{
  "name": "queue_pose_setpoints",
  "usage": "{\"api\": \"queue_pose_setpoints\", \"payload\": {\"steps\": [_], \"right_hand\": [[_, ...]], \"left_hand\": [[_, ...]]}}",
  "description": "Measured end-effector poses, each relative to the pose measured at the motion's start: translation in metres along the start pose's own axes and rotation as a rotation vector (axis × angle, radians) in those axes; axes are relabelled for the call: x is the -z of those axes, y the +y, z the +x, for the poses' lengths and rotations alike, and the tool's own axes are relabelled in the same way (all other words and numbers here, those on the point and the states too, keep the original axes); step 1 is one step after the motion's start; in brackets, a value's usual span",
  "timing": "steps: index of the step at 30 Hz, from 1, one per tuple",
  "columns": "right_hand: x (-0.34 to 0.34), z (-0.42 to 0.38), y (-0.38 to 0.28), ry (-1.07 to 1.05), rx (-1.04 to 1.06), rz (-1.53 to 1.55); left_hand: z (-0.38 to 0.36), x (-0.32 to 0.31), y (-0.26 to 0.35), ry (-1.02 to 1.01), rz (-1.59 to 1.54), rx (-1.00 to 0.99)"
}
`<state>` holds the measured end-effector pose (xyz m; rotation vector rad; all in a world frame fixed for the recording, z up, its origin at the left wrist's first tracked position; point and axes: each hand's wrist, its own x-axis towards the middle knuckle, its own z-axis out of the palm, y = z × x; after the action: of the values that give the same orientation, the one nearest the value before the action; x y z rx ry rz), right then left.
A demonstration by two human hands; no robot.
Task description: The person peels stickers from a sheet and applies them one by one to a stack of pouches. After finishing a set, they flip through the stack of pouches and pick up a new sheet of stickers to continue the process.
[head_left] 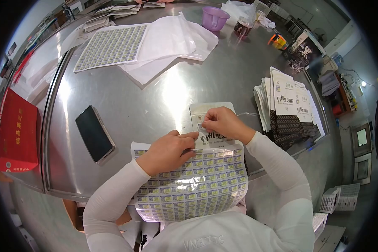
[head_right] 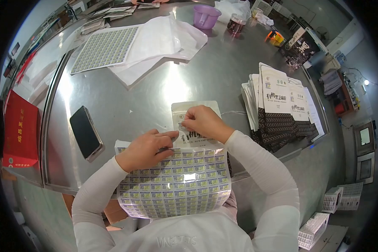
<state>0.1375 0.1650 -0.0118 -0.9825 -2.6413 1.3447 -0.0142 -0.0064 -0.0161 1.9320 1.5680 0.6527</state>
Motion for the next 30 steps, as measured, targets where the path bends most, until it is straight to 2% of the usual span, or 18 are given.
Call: {"api": "queue_pose_setpoints", "payload": {"steps": [7, 13, 16, 19, 23, 24, 27, 30], "right_hand": [[-0.001, 0.004, -0.004, -0.005, -0.046, -0.086], [-0.008, 0.007, -0.005, 0.084, 0.007, -0.282], [0.001, 0.002, -0.016, 0.079, -0.072, -0.390], [0.016, -0.003, -0.002, 0.217, -0.147, -0.486], [0.034, -0.010, 0.050, 0.439, -0.062, -0.487], [0.041, -0.014, 0.045, 0.340, -0.090, -0.410], [0.044, -0.017, 0.054, 0.340, -0.055, -0.314], [0.045, -0.020, 0.055, 0.435, -0.012, -0.135]], "left_hand": [[0.000, -0.003, -0.002, 0.004, 0.011, 0.003], [-0.001, -0.003, 0.001, 0.024, 0.011, -0.003], [-0.001, -0.005, 0.001, 0.030, 0.008, 0.019], [-0.001, -0.002, 0.001, 0.004, -0.001, 0.041], [0.000, -0.003, 0.000, 0.008, -0.017, 0.047], [0.000, -0.004, 0.000, 0.008, -0.019, 0.045], [0.001, 0.001, 0.005, -0.016, -0.035, 0.064], [0.000, 0.002, 0.006, 0.012, -0.023, 0.045]]}}
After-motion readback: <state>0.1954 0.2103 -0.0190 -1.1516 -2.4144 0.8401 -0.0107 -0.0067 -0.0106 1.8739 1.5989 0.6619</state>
